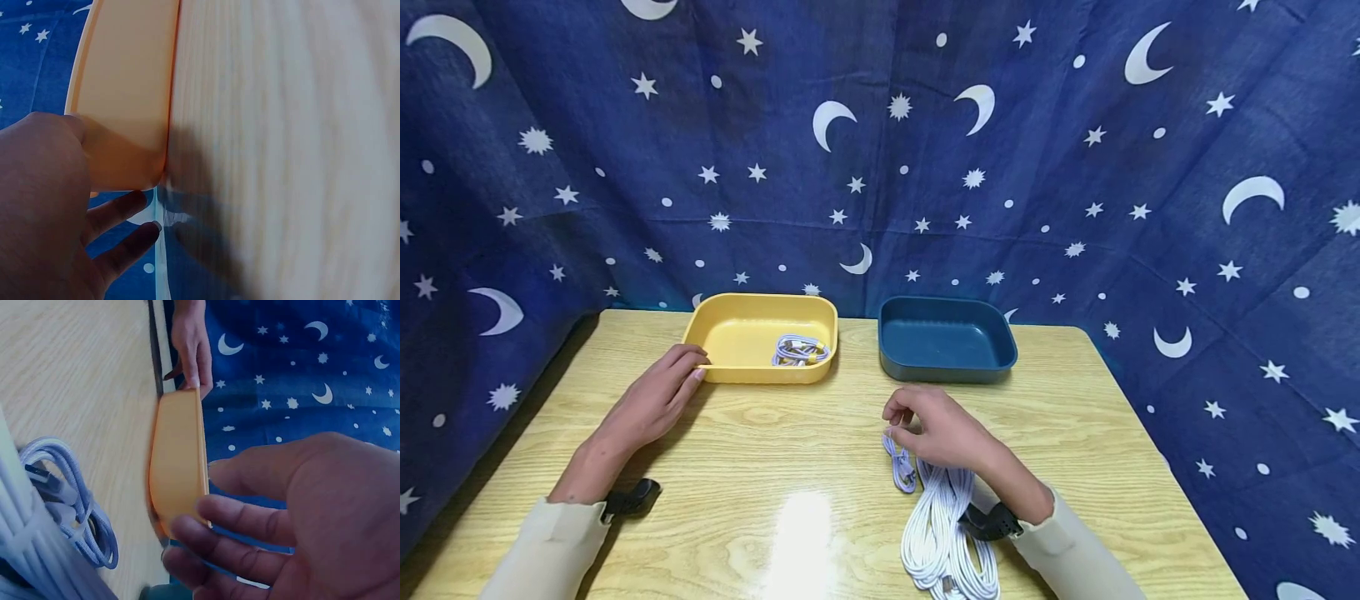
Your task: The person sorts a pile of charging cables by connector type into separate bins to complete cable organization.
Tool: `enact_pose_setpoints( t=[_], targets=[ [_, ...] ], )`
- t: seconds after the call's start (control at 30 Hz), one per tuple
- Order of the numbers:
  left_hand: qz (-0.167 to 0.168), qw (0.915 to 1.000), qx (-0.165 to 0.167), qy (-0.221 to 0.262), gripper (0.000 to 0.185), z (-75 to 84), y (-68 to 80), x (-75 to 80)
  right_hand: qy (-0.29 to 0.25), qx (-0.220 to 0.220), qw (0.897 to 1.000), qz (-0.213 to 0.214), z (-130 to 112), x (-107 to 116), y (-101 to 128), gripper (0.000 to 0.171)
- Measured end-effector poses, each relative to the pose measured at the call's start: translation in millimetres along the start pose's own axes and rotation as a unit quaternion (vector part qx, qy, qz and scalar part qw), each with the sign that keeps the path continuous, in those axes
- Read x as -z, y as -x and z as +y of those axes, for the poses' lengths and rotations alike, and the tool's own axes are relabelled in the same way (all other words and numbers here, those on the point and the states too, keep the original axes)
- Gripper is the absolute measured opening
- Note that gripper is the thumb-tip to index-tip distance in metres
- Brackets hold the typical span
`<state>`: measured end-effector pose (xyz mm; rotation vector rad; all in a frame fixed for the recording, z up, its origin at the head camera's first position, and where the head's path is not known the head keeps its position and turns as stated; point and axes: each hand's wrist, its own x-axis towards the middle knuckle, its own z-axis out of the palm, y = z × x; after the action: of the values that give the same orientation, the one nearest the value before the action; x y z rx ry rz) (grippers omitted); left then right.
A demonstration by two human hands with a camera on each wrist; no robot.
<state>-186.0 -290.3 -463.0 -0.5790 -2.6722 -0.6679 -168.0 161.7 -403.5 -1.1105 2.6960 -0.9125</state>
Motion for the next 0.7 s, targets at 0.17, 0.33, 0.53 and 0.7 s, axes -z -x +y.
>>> enact_pose_setpoints(
  t=[0.17, 0.33, 0.53, 0.7],
  targets=[
    [0.005, 0.9999, -0.007, 0.005, 0.013, 0.2, -1.2, -0.4, 0.055, -0.015, 0.998, -0.019, 0.3, -5.8, 3.2, 0.007],
    [0.004, 1.0000, -0.005, 0.006, 0.013, -0.6, -1.7, -1.0, 0.089, -0.027, 0.995, -0.048, 1.4, -9.7, 6.5, 0.014],
    [0.009, 0.9998, -0.013, 0.007, 0.012, -2.0, -1.0, -1.6, 0.129, -0.015, 0.989, -0.063, 0.7, -12.9, 6.7, 0.019],
    [0.014, 0.9996, -0.025, 0.009, 0.011, -3.4, -0.7, -2.3, 0.179, -0.016, 0.982, -0.051, 0.7, -18.9, 6.8, 0.025]
  ],
)
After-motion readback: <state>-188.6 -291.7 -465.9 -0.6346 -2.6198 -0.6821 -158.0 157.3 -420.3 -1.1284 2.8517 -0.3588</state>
